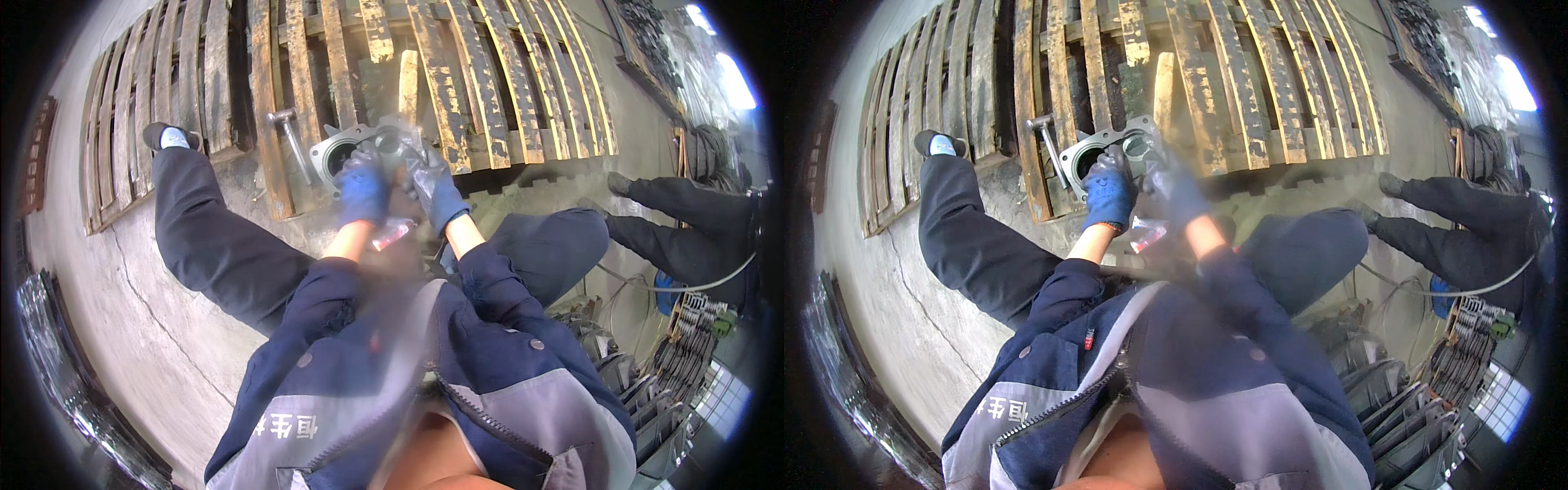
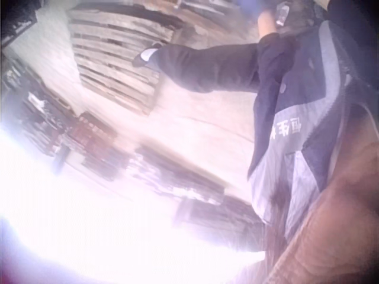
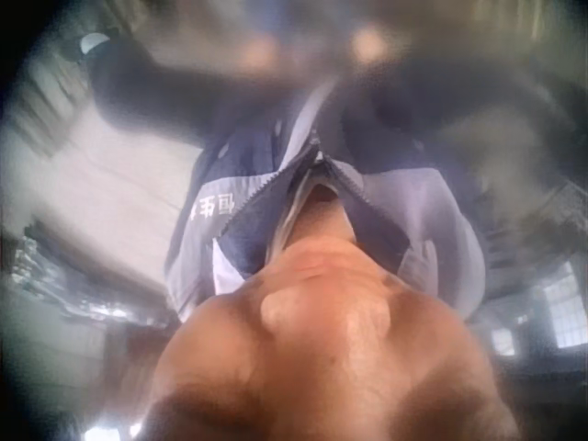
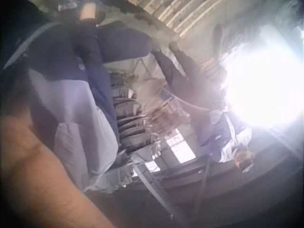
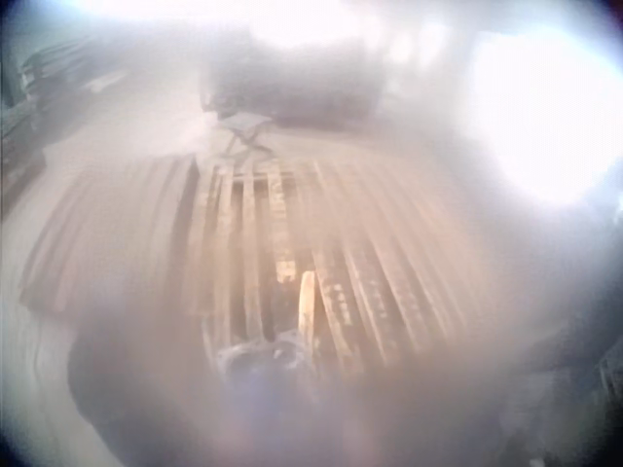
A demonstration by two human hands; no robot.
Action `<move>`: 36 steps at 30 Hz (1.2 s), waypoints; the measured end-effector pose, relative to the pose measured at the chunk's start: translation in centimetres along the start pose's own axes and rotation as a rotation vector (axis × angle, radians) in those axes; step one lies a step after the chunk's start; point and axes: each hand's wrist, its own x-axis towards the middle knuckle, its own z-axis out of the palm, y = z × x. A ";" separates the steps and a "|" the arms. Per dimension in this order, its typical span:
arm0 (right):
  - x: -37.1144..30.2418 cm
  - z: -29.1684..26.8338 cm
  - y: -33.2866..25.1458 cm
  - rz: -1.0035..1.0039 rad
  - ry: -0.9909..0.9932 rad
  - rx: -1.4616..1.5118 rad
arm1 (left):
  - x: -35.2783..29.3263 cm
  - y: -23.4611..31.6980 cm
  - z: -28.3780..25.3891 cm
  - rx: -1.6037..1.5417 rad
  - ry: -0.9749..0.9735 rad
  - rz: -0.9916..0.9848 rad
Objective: The person sits on the floor and cleans a metal part using a hammer and a cloth. They repeatedly strike and wipe the part, then place it on a table with other similar parts.
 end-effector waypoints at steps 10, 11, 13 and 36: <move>2.2 0.2 2.6 0.202 0.019 0.598 | 0.3 0.5 -0.2 -0.193 0.031 0.025; 2.5 0.1 2.5 0.207 -0.012 0.596 | 0.2 0.7 -0.2 -0.138 0.042 0.035; 3.1 -0.2 2.5 0.219 -0.093 0.529 | 0.2 1.0 -0.5 -0.148 0.031 0.005; 5.4 4.1 -2.8 -0.402 0.086 -0.667 | -1.7 -6.3 0.9 -1.166 0.056 -0.337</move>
